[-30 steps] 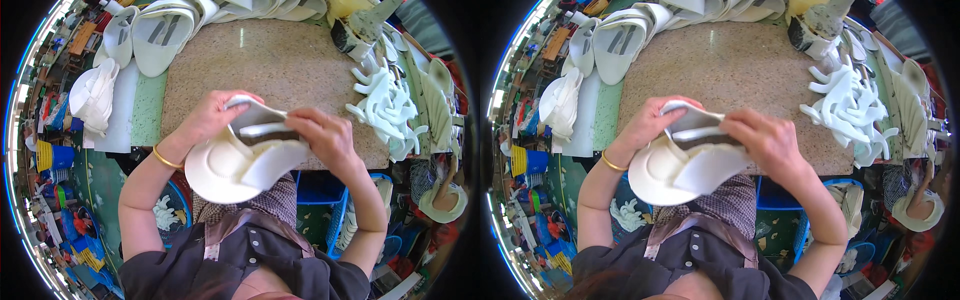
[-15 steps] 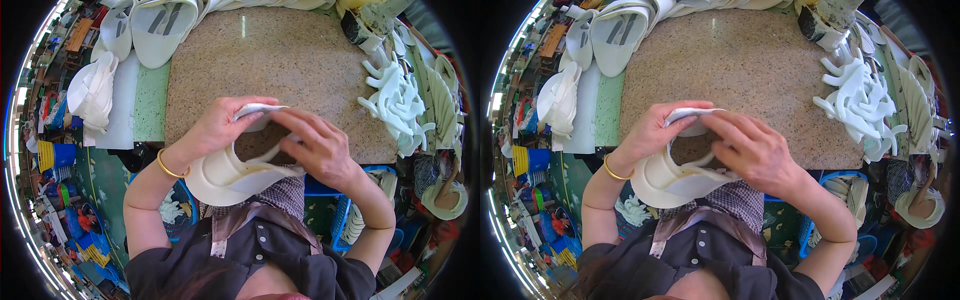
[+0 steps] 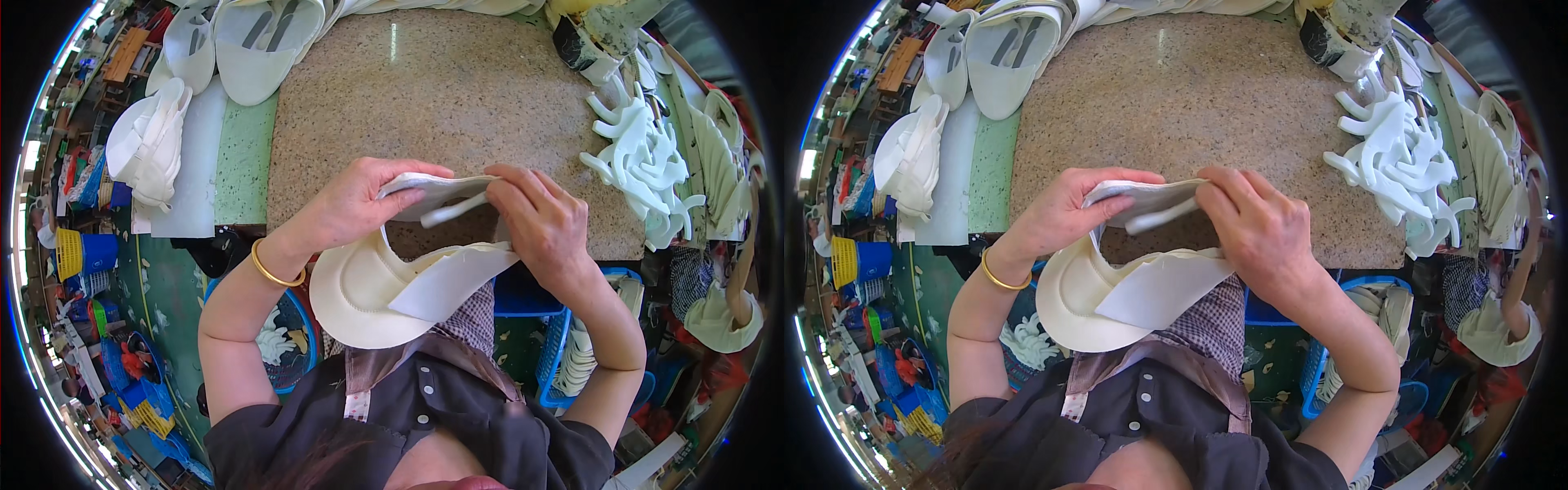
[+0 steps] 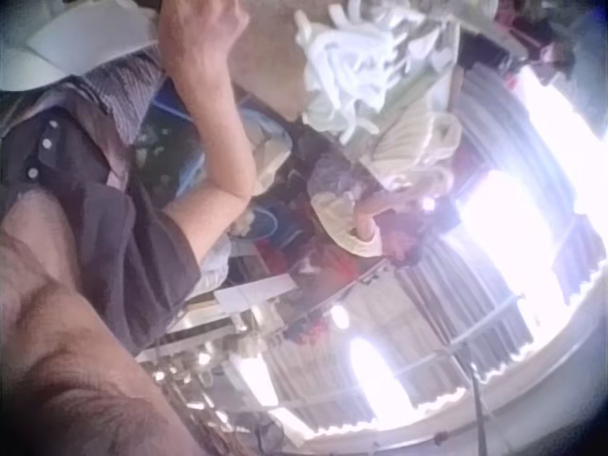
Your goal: The person picks up foam strips from a basket and places them on the worktable. The person then inserts the foam strips into shoe uppers and folds and tucks the fabric lining around the padding by hand.
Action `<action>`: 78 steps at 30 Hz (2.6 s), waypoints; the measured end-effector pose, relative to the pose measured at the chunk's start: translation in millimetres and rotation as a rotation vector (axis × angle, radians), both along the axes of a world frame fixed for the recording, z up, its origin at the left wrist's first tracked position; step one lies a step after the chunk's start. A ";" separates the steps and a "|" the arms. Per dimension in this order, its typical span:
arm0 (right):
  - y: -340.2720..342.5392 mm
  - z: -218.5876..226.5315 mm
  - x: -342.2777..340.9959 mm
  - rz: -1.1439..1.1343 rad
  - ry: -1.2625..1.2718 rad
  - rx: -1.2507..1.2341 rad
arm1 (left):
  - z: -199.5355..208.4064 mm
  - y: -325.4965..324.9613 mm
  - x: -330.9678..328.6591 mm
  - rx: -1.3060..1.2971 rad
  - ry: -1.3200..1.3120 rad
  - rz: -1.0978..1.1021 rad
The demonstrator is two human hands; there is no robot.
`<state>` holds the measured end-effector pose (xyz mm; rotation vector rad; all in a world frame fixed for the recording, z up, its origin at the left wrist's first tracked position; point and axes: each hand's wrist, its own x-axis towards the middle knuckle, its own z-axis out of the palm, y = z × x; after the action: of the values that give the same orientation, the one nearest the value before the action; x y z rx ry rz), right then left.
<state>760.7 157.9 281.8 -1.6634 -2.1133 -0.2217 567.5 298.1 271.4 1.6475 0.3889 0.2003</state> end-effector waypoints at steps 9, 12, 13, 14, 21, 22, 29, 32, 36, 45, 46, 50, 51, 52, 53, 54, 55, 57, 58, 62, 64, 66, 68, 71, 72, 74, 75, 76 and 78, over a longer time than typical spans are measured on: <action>0.4 -5.8 -7.5 -0.120 0.027 0.052 | 7.4 -10.3 -6.8 0.073 0.063 -0.015; -2.6 -6.8 -6.1 -0.078 0.048 0.114 | 4.1 -16.5 -6.4 0.176 0.055 0.083; -4.0 -5.4 -5.6 -0.041 0.040 0.129 | 3.6 -19.5 -7.6 0.220 0.067 0.130; -4.7 -4.8 -5.1 -0.003 0.032 0.144 | 3.0 -21.4 -8.3 0.264 0.079 0.178; -10.1 -3.6 -12.8 -0.128 0.050 0.153 | 10.5 -33.1 3.0 0.788 -0.071 0.273; -12.2 -2.8 -15.6 -0.081 0.047 0.198 | 22.2 -34.4 14.0 1.149 -0.127 0.273; -67.5 20.2 1.7 -0.088 1.115 -0.014 | 48.4 -48.3 13.7 1.283 -0.275 0.039; -139.6 -32.8 0.9 0.214 2.382 -0.238 | 57.6 -71.9 44.4 1.241 -0.548 0.011; -176.1 -22.8 -57.7 0.725 2.837 0.184 | 23.9 -125.2 86.6 0.832 -0.654 -0.160; -171.6 -21.4 -70.4 -0.051 2.240 0.458 | 22.5 -191.0 76.6 0.913 -0.521 -0.248; -170.2 -32.6 -68.9 -0.047 2.300 0.441 | 8.5 -188.1 78.8 0.977 -0.524 -0.203; -161.0 -81.2 -83.8 -0.224 2.380 0.401 | -26.3 -186.1 64.0 0.938 -0.388 -0.190; -161.7 -82.2 -82.5 -0.136 2.580 0.457 | -28.0 -187.1 63.3 0.935 -0.376 -0.193; -161.1 -85.3 -82.9 -0.135 2.597 0.449 | -29.8 -184.6 63.9 0.671 -0.204 -0.159; -160.9 -90.1 -85.3 -0.237 2.509 0.446 | -32.1 -179.4 63.6 0.407 -0.029 -0.118; -163.1 -95.3 -88.6 -0.333 2.420 0.436 | -42.4 -171.5 67.3 0.056 -0.014 -0.022; -181.4 -100.3 -90.4 -0.395 2.484 0.305 | -42.7 -157.2 76.4 -0.369 0.013 0.048; -193.7 -92.5 -85.0 -0.278 2.386 0.261 | -46.3 -153.4 73.3 -0.633 -0.011 0.138; -195.5 -89.7 -80.6 -0.303 2.340 0.245 | -49.3 -163.3 70.4 -0.473 -0.050 0.144; -198.6 -87.0 -64.1 -0.197 2.620 0.419 | -68.3 -191.2 39.3 0.541 -0.212 0.063; -199.2 -89.0 -68.8 -0.335 2.571 0.382 | -84.7 -187.7 24.4 0.371 -0.098 0.031; -206.9 -94.2 -66.3 -0.366 2.627 0.421 | -82.0 -172.3 9.4 0.274 0.211 -0.007; -219.1 -97.4 -64.0 -0.352 2.538 0.333 | -77.0 -136.6 -3.3 -0.006 0.351 -0.358; -217.3 -101.8 -71.6 -0.343 2.560 -0.085 | -39.2 -136.1 9.4 0.018 0.063 -0.094; -207.7 -94.3 -80.9 -0.459 2.467 -0.196 | -17.1 -148.2 24.8 0.141 -0.062 -0.057; -199.9 -86.8 -94.7 -0.214 2.499 -0.375 | -14.2 -149.9 50.4 0.691 -0.061 -0.380; -200.7 -84.5 -98.9 -0.212 2.607 -0.315 | -26.4 -152.8 54.4 0.595 -0.011 -0.402; -200.2 -84.4 -102.6 -0.205 2.717 -0.252 | -37.8 -154.3 54.2 0.591 -0.017 -0.411; -199.8 -88.3 -107.4 -0.181 2.744 -0.209 | -53.2 -155.3 56.9 0.687 -0.049 -0.277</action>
<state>653.3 -41.8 193.5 -0.5679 0.2229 1.3495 624.4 142.8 218.2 2.3434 0.0415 0.1744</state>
